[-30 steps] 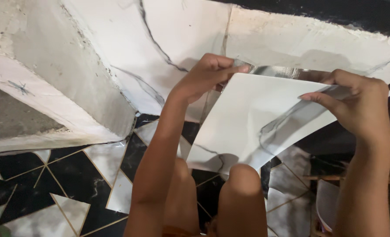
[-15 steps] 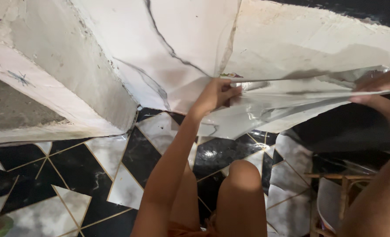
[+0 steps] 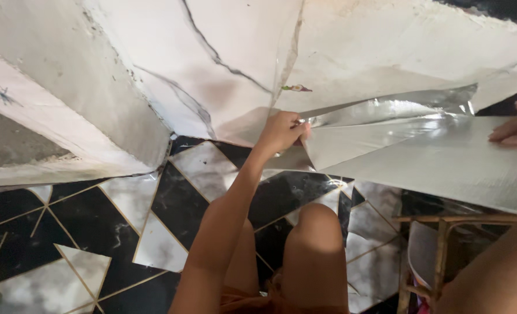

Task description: The person removes the protective film from a marble-patterned tile and applies it to a stair riser. They peel the backing, align the tile, and press it into place, smoothing the surface to ensure adhesion.

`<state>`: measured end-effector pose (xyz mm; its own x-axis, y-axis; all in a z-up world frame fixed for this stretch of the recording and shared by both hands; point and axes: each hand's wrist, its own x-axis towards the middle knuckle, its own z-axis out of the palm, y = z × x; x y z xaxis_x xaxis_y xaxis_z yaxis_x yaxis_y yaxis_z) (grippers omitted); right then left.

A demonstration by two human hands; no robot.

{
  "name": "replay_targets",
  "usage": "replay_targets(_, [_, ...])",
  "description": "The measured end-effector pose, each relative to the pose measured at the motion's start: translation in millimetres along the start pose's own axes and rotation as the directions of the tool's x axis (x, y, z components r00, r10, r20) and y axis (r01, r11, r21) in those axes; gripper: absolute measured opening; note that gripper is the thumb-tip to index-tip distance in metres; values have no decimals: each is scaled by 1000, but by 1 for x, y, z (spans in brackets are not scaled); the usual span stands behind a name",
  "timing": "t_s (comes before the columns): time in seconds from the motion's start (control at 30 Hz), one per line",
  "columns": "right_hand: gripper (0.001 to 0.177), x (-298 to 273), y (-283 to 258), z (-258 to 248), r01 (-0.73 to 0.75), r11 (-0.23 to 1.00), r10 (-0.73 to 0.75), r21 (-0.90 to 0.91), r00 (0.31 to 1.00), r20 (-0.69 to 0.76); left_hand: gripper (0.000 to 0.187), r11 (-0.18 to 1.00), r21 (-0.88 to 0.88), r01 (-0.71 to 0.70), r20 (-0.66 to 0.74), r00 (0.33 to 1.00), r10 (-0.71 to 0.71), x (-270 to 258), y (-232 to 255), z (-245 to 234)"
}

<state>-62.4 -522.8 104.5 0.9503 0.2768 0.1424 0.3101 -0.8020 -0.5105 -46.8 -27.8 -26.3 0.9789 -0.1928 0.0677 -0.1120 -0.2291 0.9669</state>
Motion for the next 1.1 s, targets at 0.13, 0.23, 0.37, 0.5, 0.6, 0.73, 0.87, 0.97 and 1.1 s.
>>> replay_targets(0.13, [7, -20, 3, -6, 7, 1000, -8, 9, 1000, 11, 31, 993, 114, 38, -32, 999, -35, 5, -29, 10])
replay_targets(0.23, [7, -30, 6, -5, 26, 999, -27, 34, 1000, 15, 31, 977, 202, 63, -65, 997, -51, 3, -65, 18])
replay_targets(0.37, [8, -31, 4, -10, 68, 993, -68, 94, 998, 4, 32, 926, 371, 76, -102, 994, -41, -11, -122, 14])
replay_targets(0.5, [10, -29, -16, -22, 185, 969, -186, 163, 983, -11, 40, 913, 84, 400, 273, 871, -407, -26, -145, 8])
replay_targets(0.6, [12, -22, -49, -31, 325, 916, -328, 235, 944, -29, 76, 883, 59, 465, 453, 776, -439, -21, -118, 9])
replay_targets(0.73, [14, -21, -97, -33, 437, 844, -419, 312, 899, -126, 128, 915, 203, 348, 520, 754, -402, 16, -44, 33])
replay_targets(0.87, [19, -14, -120, -10, 450, 825, -367, 341, 887, -280, 132, 943, 205, 263, 627, 704, -333, 40, 7, 69])
replay_targets(0.97, [21, -4, -114, 7, 407, 776, -311, 483, 912, -268, 131, 915, 163, 369, 594, 704, -390, 38, 1, 81])
replay_targets(1.1, [28, -5, -101, 33, 419, 685, -269, 596, 906, -327, 127, 870, 103, 483, 555, 698, -453, 35, -36, 77])
